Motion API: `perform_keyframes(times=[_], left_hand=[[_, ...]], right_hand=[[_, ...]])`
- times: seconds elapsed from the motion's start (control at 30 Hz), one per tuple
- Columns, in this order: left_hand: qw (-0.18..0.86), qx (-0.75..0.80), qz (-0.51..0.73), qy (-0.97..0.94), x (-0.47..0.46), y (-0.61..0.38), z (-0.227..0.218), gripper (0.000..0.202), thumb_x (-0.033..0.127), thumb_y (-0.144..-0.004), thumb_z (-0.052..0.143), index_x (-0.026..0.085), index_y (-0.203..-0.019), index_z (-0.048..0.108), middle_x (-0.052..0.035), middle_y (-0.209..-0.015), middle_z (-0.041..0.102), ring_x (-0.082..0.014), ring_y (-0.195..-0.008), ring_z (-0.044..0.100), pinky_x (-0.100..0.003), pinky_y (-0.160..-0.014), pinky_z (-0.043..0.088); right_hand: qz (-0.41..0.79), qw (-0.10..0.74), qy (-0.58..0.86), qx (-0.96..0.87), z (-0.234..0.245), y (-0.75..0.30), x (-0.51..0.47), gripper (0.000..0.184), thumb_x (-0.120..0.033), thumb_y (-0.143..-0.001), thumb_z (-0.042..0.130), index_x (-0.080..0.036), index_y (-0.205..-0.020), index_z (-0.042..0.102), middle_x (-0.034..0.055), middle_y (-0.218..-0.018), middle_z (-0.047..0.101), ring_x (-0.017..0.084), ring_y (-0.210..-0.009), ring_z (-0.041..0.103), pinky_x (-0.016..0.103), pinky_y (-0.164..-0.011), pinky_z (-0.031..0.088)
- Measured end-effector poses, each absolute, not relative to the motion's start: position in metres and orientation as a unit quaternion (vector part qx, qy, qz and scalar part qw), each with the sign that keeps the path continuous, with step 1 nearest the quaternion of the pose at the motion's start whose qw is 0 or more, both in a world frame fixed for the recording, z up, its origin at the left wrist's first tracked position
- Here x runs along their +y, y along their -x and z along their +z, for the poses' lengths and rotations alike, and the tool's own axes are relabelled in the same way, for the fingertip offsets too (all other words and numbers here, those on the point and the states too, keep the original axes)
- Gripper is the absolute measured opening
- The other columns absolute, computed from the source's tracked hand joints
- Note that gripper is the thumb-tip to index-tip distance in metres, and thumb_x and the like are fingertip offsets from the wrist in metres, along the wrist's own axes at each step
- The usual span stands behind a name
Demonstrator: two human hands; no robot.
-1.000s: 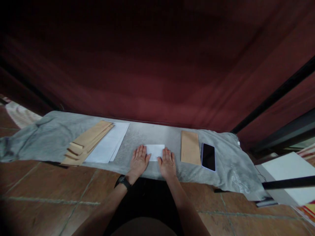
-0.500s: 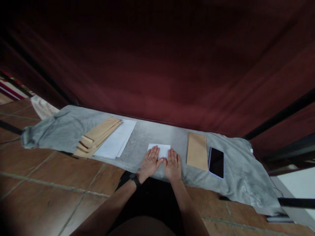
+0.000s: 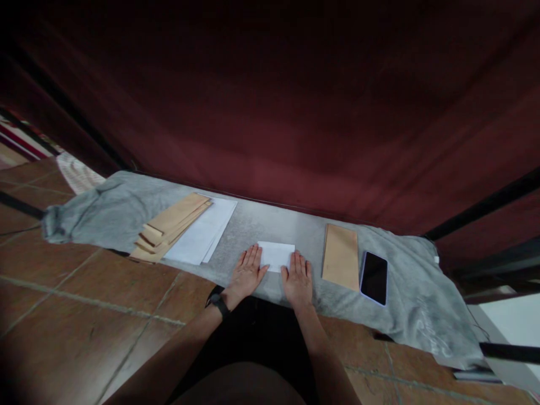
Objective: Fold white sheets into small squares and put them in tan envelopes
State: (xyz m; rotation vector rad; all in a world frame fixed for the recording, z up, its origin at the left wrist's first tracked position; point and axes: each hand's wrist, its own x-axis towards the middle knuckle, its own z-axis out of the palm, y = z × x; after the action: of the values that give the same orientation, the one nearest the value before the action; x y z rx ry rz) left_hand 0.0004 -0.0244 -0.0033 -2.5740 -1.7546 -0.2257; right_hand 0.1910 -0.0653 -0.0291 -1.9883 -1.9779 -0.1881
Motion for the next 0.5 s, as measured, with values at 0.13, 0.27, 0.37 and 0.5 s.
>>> perform_keyframes(times=[0.13, 0.27, 0.37, 0.5], left_hand=[[0.009, -0.567, -0.068, 0.821, -0.025, -0.002, -0.005, 0.068, 0.049, -0.103, 0.029, 0.006, -0.155, 0.031, -0.0168, -0.161, 0.032, -0.0281, -0.151, 0.025, -0.048, -0.124, 0.019], [0.008, -0.568, -0.070, 0.820, -0.026, -0.003, -0.007, 0.068, 0.048, -0.102, 0.031, 0.007, -0.156, 0.029, -0.0168, -0.162, 0.030, -0.0288, -0.152, 0.023, -0.051, -0.123, 0.018], [0.008, -0.565, -0.074, 0.822, -0.026, -0.003, -0.007, 0.067, 0.047, -0.102, 0.031, 0.007, -0.156, 0.028, -0.0175, -0.162, 0.030, -0.0288, -0.152, 0.022, -0.051, -0.123, 0.019], [-0.001, -0.556, -0.068, 0.828, -0.026, -0.003, -0.005, 0.064, 0.043, -0.102, 0.032, 0.011, -0.157, 0.029, -0.0138, -0.163, 0.028, -0.0284, -0.153, 0.021, -0.053, -0.122, 0.019]], right_hand=[[-0.056, 0.176, 0.702, -0.688, -0.029, -0.192, -0.065, 0.061, -0.043, -0.105, 0.028, -0.005, -0.152, 0.037, 0.0193, -0.154, 0.043, 0.029, -0.144, 0.038, 0.049, -0.120, 0.023], [-0.039, 0.200, 0.700, -0.685, -0.025, -0.187, -0.062, 0.058, -0.038, -0.105, 0.028, -0.004, -0.150, 0.040, 0.0192, -0.154, 0.043, 0.030, -0.145, 0.036, 0.052, -0.120, 0.023], [-0.005, 0.224, 0.665, -0.713, -0.019, -0.176, -0.057, 0.054, -0.033, -0.105, 0.027, -0.007, -0.150, 0.041, 0.0155, -0.156, 0.041, 0.026, -0.146, 0.034, 0.048, -0.120, 0.026], [0.039, 0.226, 0.625, -0.746, -0.012, -0.160, -0.048, 0.053, -0.033, -0.105, 0.026, -0.011, -0.150, 0.044, 0.0121, -0.158, 0.041, 0.024, -0.148, 0.032, 0.045, -0.120, 0.028]])
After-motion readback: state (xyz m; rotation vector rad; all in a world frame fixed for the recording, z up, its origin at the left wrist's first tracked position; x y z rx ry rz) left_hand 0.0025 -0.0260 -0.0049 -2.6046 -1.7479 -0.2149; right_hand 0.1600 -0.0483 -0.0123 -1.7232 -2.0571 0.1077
